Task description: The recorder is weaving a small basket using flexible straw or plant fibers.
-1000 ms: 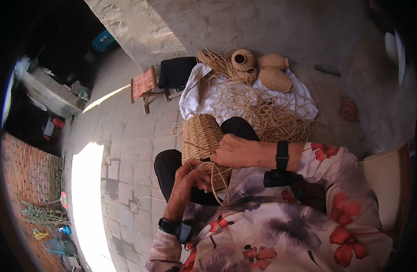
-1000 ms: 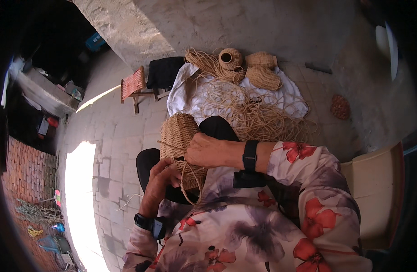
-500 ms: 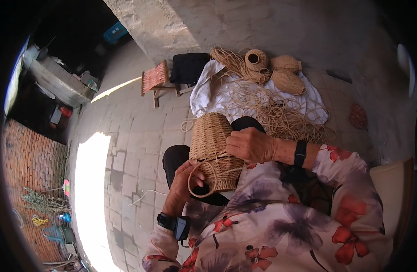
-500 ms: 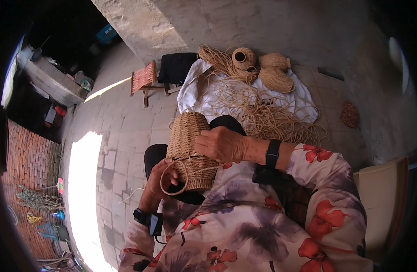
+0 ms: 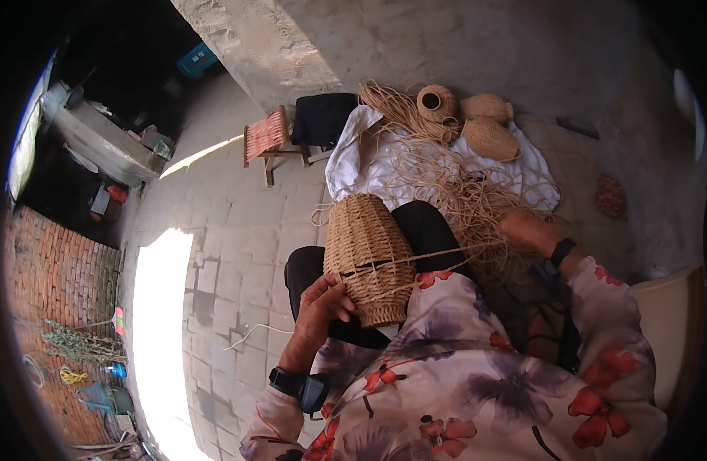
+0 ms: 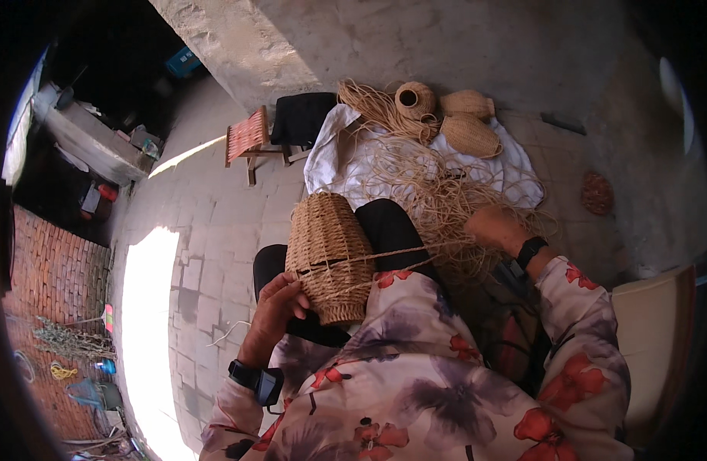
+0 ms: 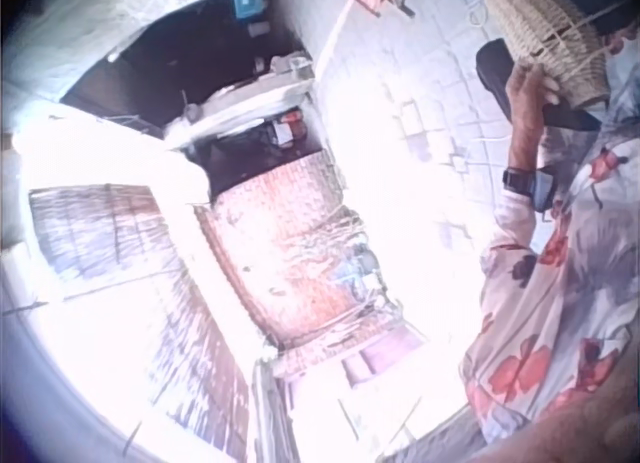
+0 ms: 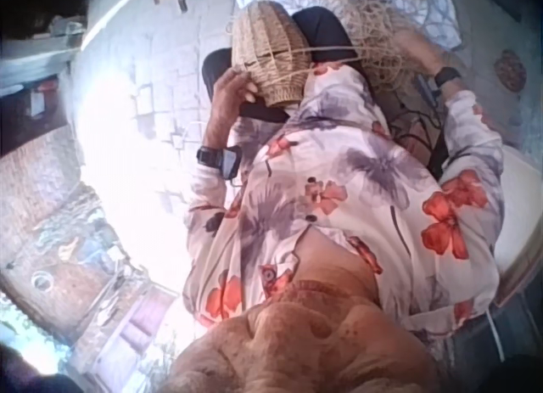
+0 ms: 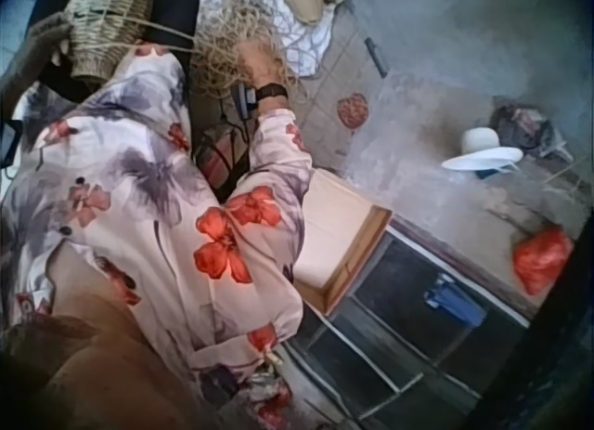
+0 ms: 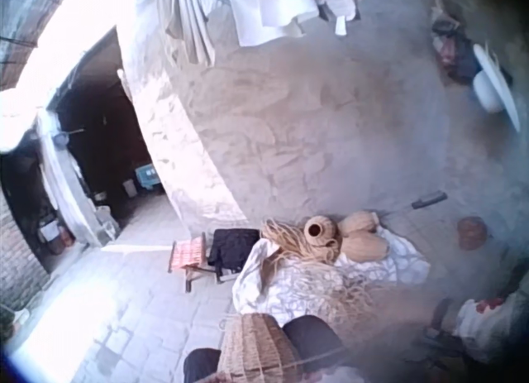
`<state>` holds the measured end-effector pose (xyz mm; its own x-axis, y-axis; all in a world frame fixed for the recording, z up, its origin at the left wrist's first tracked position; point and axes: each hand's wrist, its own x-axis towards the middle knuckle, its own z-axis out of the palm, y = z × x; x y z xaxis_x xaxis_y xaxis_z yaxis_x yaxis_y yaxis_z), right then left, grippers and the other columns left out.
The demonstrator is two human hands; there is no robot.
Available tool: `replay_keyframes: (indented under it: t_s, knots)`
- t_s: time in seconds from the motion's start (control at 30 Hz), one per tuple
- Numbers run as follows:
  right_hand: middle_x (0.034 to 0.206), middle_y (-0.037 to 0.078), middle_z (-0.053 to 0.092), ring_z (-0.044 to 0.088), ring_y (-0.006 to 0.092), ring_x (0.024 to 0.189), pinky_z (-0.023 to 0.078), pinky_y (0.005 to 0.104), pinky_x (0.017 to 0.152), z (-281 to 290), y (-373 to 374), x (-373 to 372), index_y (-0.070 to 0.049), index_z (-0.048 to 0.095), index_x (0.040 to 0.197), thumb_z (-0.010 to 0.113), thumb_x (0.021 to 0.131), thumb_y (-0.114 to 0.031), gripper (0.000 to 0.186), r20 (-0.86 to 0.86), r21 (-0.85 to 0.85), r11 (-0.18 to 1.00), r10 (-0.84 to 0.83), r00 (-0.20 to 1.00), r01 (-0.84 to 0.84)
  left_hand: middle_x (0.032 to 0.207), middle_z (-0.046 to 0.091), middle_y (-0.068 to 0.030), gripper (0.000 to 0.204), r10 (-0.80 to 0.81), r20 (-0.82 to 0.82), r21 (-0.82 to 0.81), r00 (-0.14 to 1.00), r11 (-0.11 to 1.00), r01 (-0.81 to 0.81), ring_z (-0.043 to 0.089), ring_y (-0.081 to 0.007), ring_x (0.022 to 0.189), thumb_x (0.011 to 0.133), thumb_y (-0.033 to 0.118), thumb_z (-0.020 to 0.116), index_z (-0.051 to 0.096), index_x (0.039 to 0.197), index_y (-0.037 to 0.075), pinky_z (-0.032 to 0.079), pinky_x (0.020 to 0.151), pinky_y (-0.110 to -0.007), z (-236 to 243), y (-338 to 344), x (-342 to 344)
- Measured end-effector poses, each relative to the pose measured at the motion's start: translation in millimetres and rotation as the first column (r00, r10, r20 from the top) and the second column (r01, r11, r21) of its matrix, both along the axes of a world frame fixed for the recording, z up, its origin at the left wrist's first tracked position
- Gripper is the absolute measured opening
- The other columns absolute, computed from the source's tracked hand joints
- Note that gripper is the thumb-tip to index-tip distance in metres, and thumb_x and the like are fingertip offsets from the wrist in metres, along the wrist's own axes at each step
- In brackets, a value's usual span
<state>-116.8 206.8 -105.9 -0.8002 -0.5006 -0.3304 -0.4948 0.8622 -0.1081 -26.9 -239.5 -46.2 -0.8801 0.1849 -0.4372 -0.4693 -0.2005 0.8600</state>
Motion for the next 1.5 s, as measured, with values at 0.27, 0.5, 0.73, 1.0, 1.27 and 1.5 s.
replay_keyframes:
  t_s: [0.27,0.5,0.73,1.0,1.27,1.5]
  knots:
    - [0.087,0.009,0.058,0.057,0.0289,0.089,0.041,0.0413,0.084,59.5,-144.7,11.4,-0.004,0.058,0.095,0.066,0.079,-0.021,0.025,-0.142,-0.729,0.663,0.094,0.985,-0.169,0.067,0.063,-0.0064,0.016,0.071,-0.061,-0.250,0.996,0.965,-0.084,0.057,-0.0106,0.052,0.090,0.016,0.058,0.057,0.101,0.005,0.045,0.048,-0.021,6.6,14.5,8.9]
    - [0.077,0.009,0.061,0.061,0.0290,0.073,0.048,0.0377,0.066,69.8,-181.6,31.5,-0.005,0.059,0.086,0.064,0.081,-0.016,0.013,0.030,-0.863,0.505,0.077,0.997,-0.013,0.074,0.061,-0.0099,0.015,-0.257,-0.593,-0.719,0.763,0.596,-0.357,0.061,-0.0197,0.063,0.083,0.011,0.063,0.060,0.097,0.005,0.047,0.058,-0.030,20.2,36.0,4.0]
    - [0.075,0.010,0.063,0.064,0.0251,0.065,0.050,0.0334,0.059,48.3,-183.8,36.9,-0.004,0.060,0.085,0.063,0.081,-0.011,0.009,-0.126,-0.887,0.454,-0.061,0.990,-0.085,0.076,0.056,-0.0105,0.014,-0.421,-0.564,-0.783,0.710,0.546,-0.298,0.060,-0.0255,0.064,0.081,0.008,0.063,0.063,0.096,0.005,0.048,0.059,-0.034,26.1,42.0,0.2]
    - [0.066,0.007,0.061,0.062,0.0119,0.054,0.052,0.0276,0.045,37.3,-178.9,36.9,0.001,0.057,0.082,0.061,0.083,-0.010,0.011,0.494,-0.830,0.265,-0.055,0.868,0.490,0.081,0.056,-0.0095,0.020,-0.582,-0.633,-0.773,0.510,0.442,-0.454,0.058,-0.0270,0.069,0.076,0.004,0.063,0.066,0.096,0.007,0.048,0.061,-0.035,30.9,60.4,-3.6]
    - [0.065,0.011,0.063,0.063,0.0122,0.054,0.049,0.0283,0.045,42.5,-180.1,37.8,0.001,0.058,0.077,0.066,0.079,-0.017,0.020,0.500,-0.759,0.387,-0.170,0.849,0.524,0.085,0.056,-0.0039,0.028,-0.813,-0.442,-0.867,0.379,0.279,-0.412,0.058,-0.0235,0.077,0.070,0.012,0.067,0.066,0.097,0.014,0.047,0.064,-0.036,40.7,71.8,-14.5]
    - [0.070,0.006,0.061,0.060,0.0136,0.063,0.047,0.0290,0.056,48.1,-153.2,21.3,0.000,0.060,0.078,0.068,0.078,-0.012,0.015,0.343,-0.818,0.473,-0.055,0.938,0.327,0.077,0.050,-0.0015,0.019,-0.871,-0.325,-0.886,0.368,0.145,-0.439,0.058,-0.0209,0.070,0.072,0.025,0.069,0.064,0.090,0.018,0.043,0.057,-0.035,47.1,76.5,-18.1]
